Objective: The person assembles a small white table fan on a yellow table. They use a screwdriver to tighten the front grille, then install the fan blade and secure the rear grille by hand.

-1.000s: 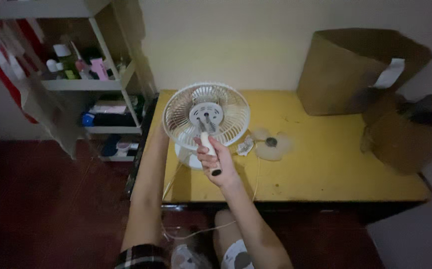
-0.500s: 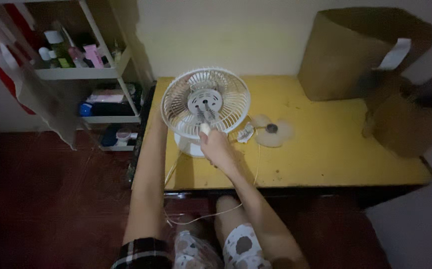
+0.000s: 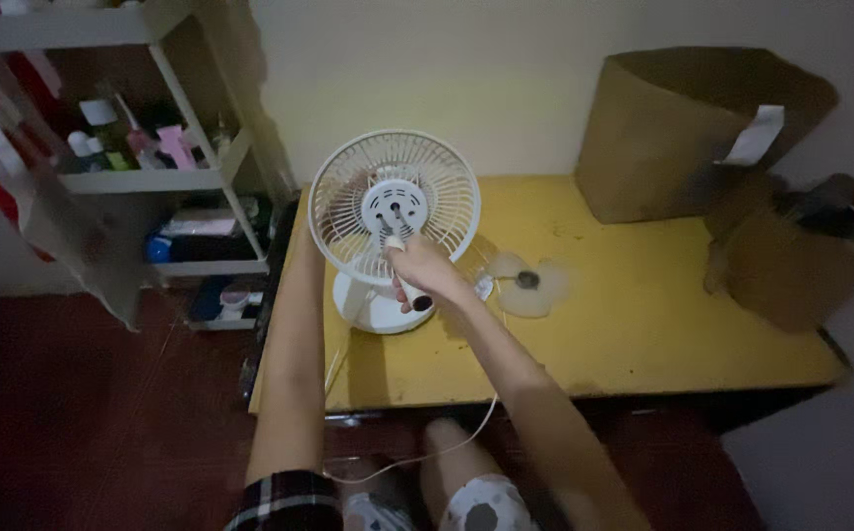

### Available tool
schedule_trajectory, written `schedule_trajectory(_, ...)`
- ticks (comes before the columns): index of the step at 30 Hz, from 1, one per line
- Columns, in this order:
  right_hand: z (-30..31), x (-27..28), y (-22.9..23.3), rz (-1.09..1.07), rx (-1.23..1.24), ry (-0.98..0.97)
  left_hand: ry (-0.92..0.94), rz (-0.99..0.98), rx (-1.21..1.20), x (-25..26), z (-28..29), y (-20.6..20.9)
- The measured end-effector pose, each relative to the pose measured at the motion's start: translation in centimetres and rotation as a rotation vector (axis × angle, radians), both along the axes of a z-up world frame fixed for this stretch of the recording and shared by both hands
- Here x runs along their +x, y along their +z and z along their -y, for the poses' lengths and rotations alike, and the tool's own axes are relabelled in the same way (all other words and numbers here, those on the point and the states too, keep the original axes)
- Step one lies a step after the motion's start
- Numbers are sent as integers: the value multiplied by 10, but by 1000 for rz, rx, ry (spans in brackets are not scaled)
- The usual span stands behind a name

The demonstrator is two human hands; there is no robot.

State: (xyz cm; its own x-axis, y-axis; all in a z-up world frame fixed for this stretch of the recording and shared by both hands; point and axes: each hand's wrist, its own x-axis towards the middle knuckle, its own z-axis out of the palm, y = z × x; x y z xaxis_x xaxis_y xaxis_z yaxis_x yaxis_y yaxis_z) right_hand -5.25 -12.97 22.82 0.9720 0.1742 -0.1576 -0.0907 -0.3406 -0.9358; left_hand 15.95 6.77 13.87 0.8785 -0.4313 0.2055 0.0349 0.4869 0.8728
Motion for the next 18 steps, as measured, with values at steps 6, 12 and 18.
schedule_trajectory(6, -16, 22, -16, -148, 328, -138, -9, -10, -4, 9, 6, -1)
schedule_trajectory(12, 6, 69, -59, -666, 1157, -92, -3, -9, 3, 8, 1, 0)
schedule_trajectory(18, 22, 73, -80, -733, 1327, 141, -18, -13, -14, 7, 5, 2)
